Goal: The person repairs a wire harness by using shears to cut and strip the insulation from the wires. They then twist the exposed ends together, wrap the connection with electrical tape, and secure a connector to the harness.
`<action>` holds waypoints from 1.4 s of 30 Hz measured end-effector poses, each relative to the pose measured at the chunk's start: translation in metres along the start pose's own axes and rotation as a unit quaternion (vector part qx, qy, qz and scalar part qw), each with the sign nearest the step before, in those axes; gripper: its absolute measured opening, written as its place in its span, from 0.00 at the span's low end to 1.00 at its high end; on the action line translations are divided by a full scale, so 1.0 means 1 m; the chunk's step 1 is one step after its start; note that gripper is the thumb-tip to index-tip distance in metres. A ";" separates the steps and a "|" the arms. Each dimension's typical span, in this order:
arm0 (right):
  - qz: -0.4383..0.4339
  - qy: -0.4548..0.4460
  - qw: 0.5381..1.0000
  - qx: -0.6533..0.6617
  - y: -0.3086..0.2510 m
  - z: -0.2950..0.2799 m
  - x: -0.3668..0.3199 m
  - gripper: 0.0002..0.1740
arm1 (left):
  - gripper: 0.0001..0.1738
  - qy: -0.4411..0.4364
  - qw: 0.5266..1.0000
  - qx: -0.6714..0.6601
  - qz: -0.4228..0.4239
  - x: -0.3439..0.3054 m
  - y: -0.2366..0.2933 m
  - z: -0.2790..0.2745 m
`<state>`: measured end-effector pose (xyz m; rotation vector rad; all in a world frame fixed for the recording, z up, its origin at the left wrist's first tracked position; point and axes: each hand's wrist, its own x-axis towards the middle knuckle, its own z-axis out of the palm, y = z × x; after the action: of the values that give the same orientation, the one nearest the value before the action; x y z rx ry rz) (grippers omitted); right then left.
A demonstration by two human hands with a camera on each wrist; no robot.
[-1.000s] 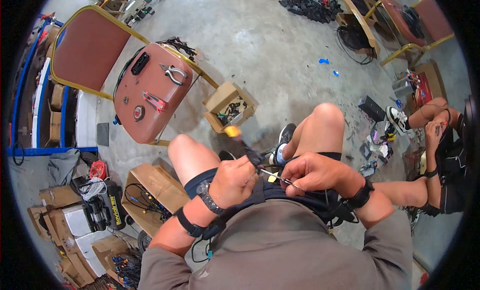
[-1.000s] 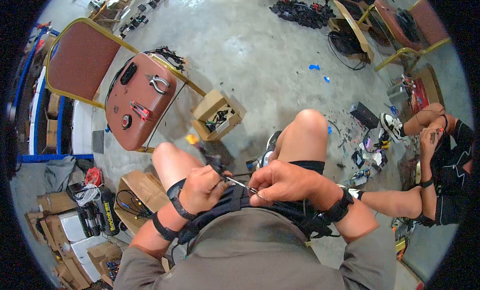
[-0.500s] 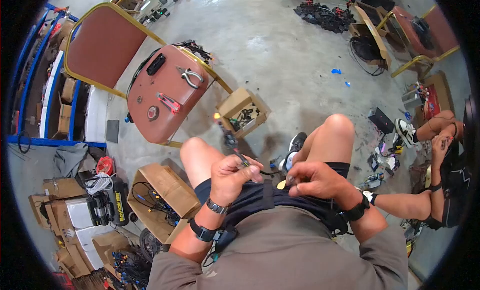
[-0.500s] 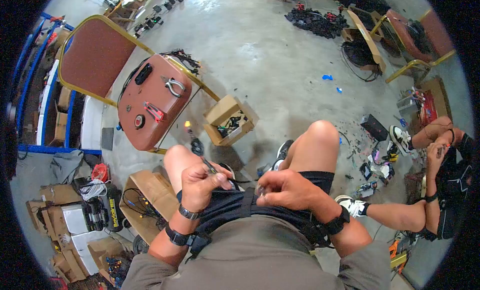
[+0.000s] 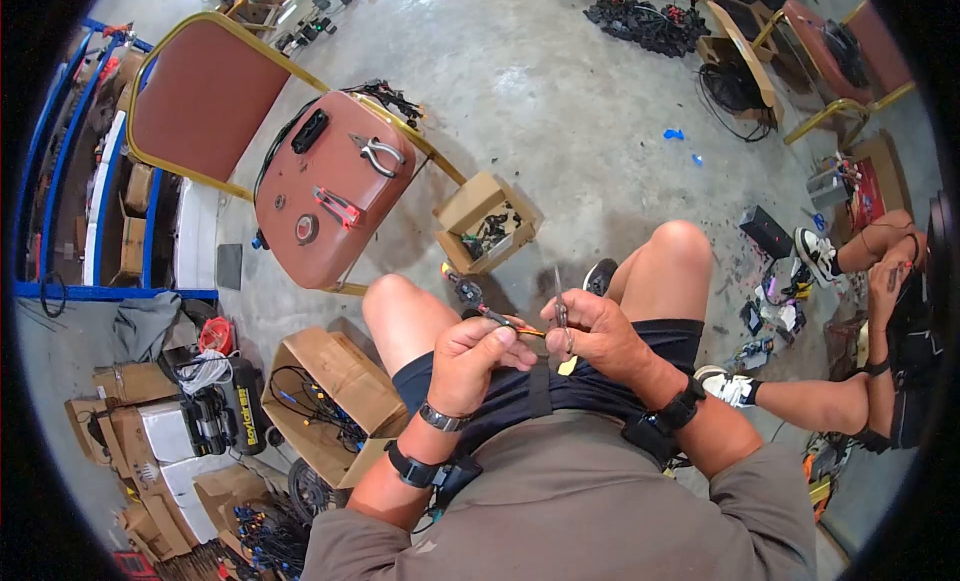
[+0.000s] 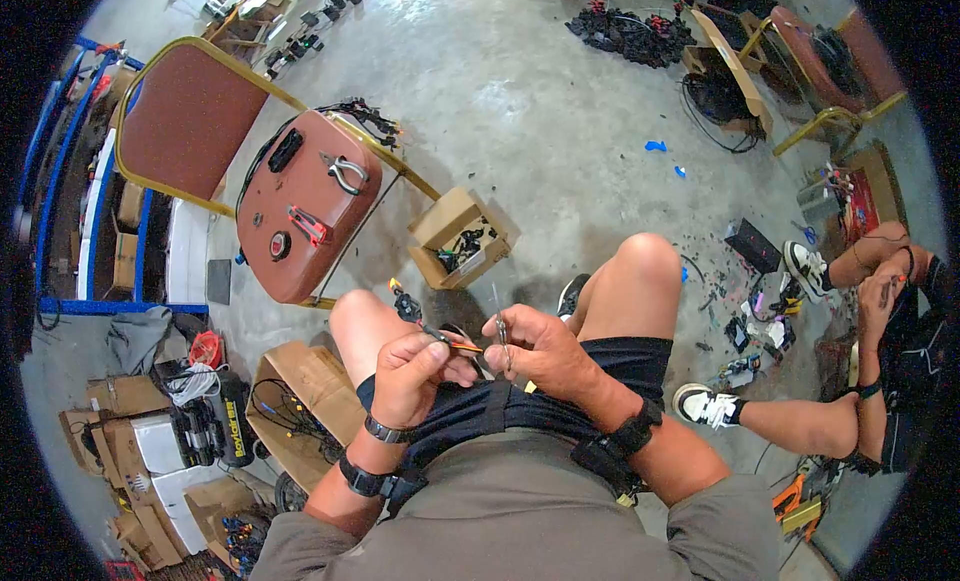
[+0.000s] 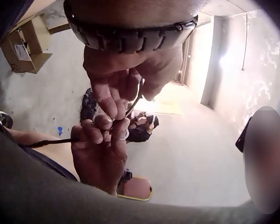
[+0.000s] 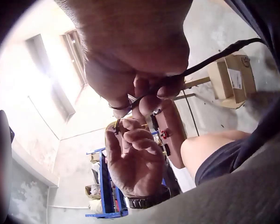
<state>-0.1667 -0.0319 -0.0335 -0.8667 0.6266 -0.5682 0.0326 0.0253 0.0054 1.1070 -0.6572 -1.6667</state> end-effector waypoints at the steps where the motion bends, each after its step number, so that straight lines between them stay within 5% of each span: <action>1: 0.003 0.008 1.000 -0.017 0.000 0.000 0.000 0.17 | 0.12 0.013 0.999 -0.041 -0.018 0.000 -0.002 -0.003; 11: 0.005 0.025 0.998 -0.057 -0.004 0.002 -0.002 0.17 | 0.12 0.003 0.999 -0.048 -0.017 -0.002 -0.005 -0.010; 17: 0.065 -0.022 0.996 0.063 0.003 -0.004 0.000 0.17 | 0.11 -0.014 1.000 -0.010 0.019 -0.002 -0.004 -0.008; 19: 0.074 -0.072 0.974 0.201 0.013 -0.004 0.002 0.19 | 0.11 -0.050 0.998 -0.004 0.046 -0.001 -0.005 -0.009; 25: 0.098 -0.106 0.956 0.255 0.018 -0.001 0.002 0.21 | 0.11 -0.031 0.997 0.023 0.062 0.004 -0.007 -0.003; 36: 0.100 -0.097 0.969 0.206 0.020 -0.007 0.002 0.23 | 0.07 -0.009 0.995 0.063 0.072 0.008 -0.008 0.007; 42: 0.107 -0.122 0.963 0.216 0.021 -0.006 0.002 0.24 | 0.09 -0.076 0.996 -0.046 0.013 0.007 -0.010 0.004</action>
<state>-0.1649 -0.0256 -0.0540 -0.4387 0.3439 -0.3723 0.0241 0.0221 -0.0040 0.9080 -0.6808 -1.7542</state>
